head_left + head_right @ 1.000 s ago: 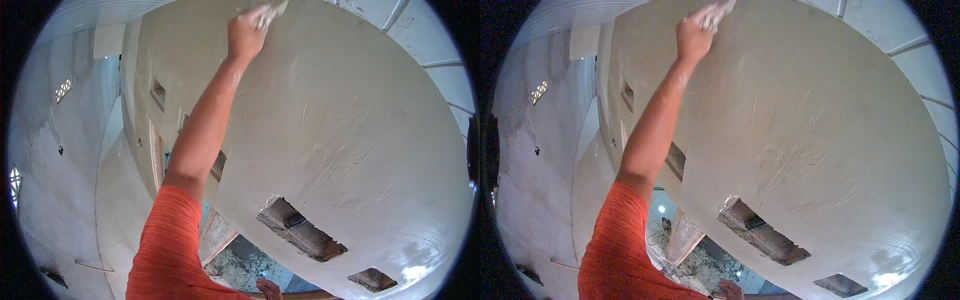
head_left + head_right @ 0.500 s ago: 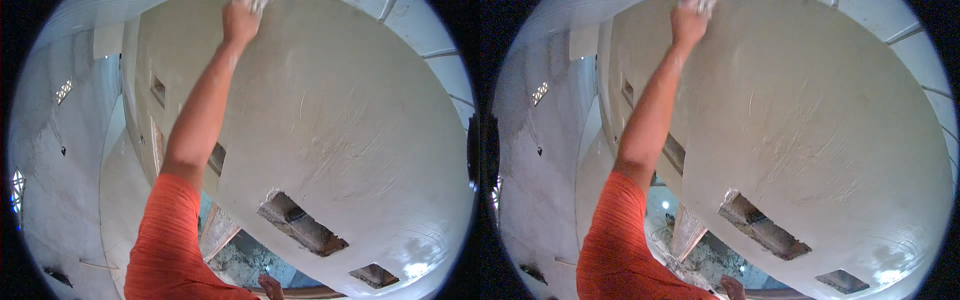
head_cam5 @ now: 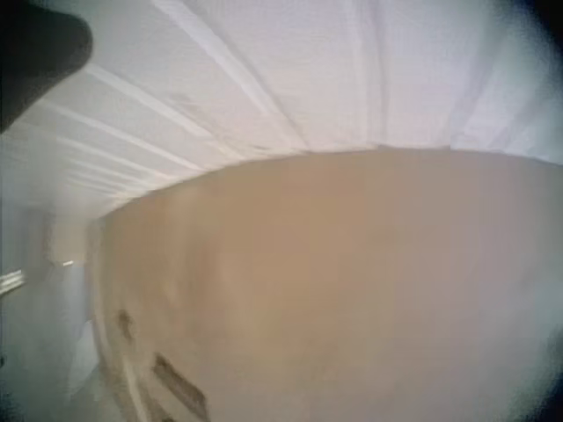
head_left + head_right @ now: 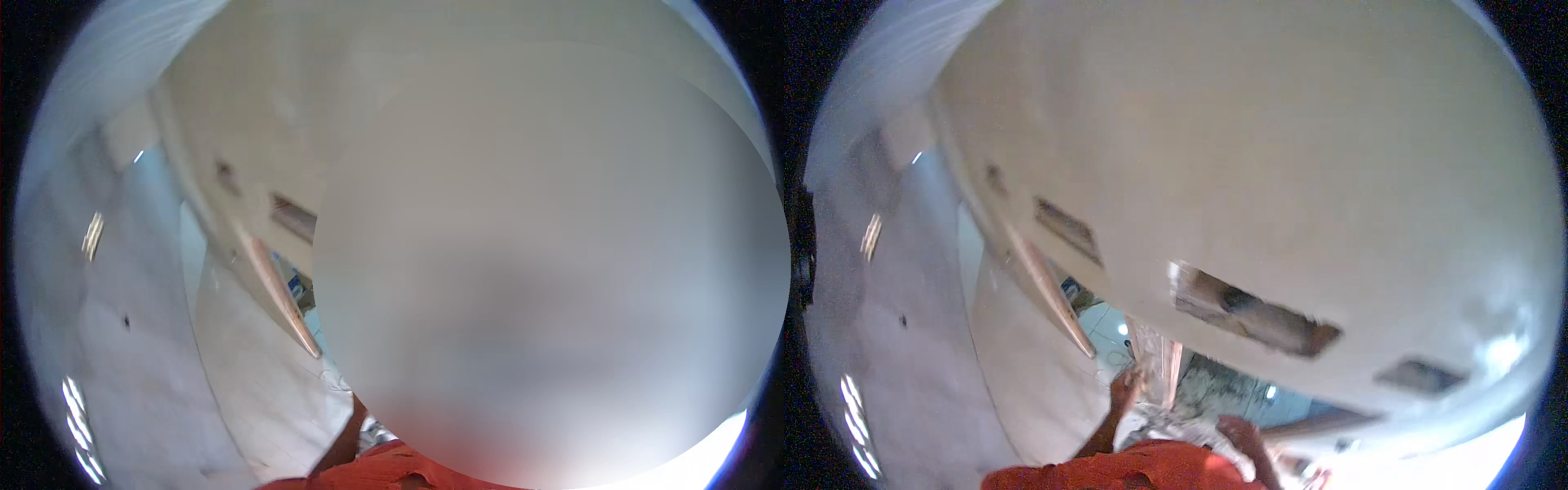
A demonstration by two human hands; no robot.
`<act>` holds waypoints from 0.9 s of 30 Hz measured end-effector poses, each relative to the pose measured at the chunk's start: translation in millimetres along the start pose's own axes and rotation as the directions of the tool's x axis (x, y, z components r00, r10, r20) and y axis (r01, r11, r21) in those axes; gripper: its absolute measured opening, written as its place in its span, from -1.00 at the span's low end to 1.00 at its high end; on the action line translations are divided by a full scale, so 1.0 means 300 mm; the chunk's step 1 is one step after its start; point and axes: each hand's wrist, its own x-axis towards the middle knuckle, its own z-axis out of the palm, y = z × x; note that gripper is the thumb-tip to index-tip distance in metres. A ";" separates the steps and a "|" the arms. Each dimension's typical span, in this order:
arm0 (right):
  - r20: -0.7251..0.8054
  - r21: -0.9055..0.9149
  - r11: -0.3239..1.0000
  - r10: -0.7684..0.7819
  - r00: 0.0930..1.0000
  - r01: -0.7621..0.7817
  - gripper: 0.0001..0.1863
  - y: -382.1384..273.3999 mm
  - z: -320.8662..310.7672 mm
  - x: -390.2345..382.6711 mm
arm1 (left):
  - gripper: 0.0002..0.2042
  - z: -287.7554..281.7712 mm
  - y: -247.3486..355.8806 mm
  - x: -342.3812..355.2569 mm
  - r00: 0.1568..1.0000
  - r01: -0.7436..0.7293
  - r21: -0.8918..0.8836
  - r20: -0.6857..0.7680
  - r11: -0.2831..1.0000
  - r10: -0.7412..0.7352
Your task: The person spreads plaster on a wall using a putty knife, rubs the wall surface with a sponge, scoops more plaster onto the putty knife, and applies it to the wall.
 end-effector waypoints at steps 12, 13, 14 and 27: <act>-0.339 0.256 0.929 0.347 0.875 -0.269 -0.27 -0.167 0.013 -0.201 | -0.59 0.436 0.241 -0.193 0.408 0.293 -0.036 0.908 0.956 -0.090; -0.331 0.339 0.901 0.383 0.863 -0.270 -0.15 -0.161 -0.002 -0.238 | -0.56 0.477 0.268 -0.226 0.359 0.383 -0.088 0.931 0.920 -0.061; -0.349 0.367 0.889 0.404 0.846 -0.274 -0.15 -0.161 -0.021 -0.280 | -0.56 0.526 0.268 -0.246 0.326 0.377 -0.058 0.943 0.924 -0.073; -0.474 0.857 0.483 0.608 0.637 0.177 -0.22 0.130 0.091 -0.584 | -0.23 0.912 0.419 -0.586 -0.234 -0.450 -0.238 0.962 0.861 0.144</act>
